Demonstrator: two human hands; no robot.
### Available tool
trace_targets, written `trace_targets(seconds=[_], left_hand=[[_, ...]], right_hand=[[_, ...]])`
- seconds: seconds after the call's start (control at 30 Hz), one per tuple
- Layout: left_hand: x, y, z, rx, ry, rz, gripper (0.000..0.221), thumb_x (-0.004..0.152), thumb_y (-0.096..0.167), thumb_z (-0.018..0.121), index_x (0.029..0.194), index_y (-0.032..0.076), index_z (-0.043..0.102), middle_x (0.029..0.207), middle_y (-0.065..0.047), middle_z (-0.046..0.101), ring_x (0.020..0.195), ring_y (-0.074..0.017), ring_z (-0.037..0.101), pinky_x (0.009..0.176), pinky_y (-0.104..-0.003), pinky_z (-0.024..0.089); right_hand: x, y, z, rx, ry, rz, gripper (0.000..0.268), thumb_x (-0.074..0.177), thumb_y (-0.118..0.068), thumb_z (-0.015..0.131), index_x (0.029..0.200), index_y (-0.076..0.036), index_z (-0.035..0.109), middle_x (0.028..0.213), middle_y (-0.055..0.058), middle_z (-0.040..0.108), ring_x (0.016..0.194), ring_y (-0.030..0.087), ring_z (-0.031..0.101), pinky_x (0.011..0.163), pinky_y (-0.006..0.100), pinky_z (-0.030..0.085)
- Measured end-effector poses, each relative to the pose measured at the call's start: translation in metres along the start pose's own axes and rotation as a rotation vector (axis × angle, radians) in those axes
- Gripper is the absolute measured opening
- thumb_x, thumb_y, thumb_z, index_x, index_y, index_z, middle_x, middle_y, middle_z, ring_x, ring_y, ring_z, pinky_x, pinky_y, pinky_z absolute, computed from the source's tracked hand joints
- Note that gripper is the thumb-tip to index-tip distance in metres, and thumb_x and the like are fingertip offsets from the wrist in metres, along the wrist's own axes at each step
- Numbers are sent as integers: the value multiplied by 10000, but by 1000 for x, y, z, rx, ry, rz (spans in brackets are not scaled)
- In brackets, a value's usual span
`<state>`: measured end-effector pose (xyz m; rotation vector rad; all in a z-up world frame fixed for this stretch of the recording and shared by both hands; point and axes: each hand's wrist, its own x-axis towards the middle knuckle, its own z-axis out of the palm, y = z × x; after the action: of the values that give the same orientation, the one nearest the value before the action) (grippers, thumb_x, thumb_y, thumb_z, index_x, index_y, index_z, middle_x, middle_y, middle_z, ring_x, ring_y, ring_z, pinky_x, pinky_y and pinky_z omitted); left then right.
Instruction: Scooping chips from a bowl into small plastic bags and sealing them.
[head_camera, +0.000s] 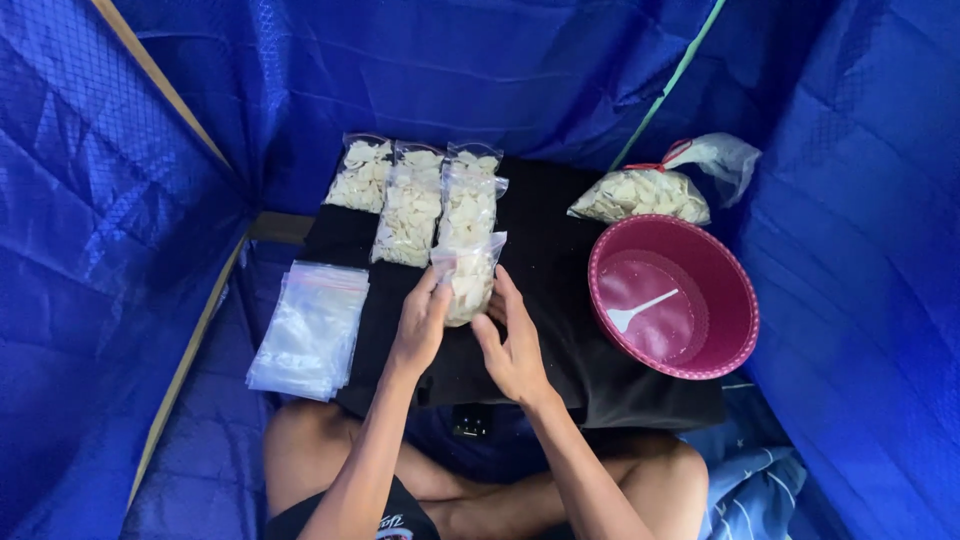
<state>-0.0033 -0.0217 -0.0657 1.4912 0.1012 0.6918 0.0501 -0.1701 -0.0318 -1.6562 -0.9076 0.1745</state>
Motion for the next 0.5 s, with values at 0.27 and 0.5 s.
trace_targets(seconds=[0.27, 0.5], left_hand=[[-5, 66, 27, 122, -127, 115, 598, 1044, 358, 410, 1498, -32, 419, 1453, -247, 429, 1379, -394, 405, 1137, -520, 340], [61, 99, 32, 737, -167, 486, 338, 869, 523, 754, 1032, 231, 705, 1033, 52, 545, 1037, -217, 497, 884, -426, 344]], right_hand=[[-3, 4, -7, 73, 54, 206, 690, 924, -274, 664, 1483, 40, 409, 1340, 283, 576, 1252, 378, 595, 1013, 522, 519], [-12, 36, -12, 177, 45, 240, 641, 887, -316, 710, 1408, 16, 540, 1217, 171, 654, 1125, 243, 634, 959, 472, 524]])
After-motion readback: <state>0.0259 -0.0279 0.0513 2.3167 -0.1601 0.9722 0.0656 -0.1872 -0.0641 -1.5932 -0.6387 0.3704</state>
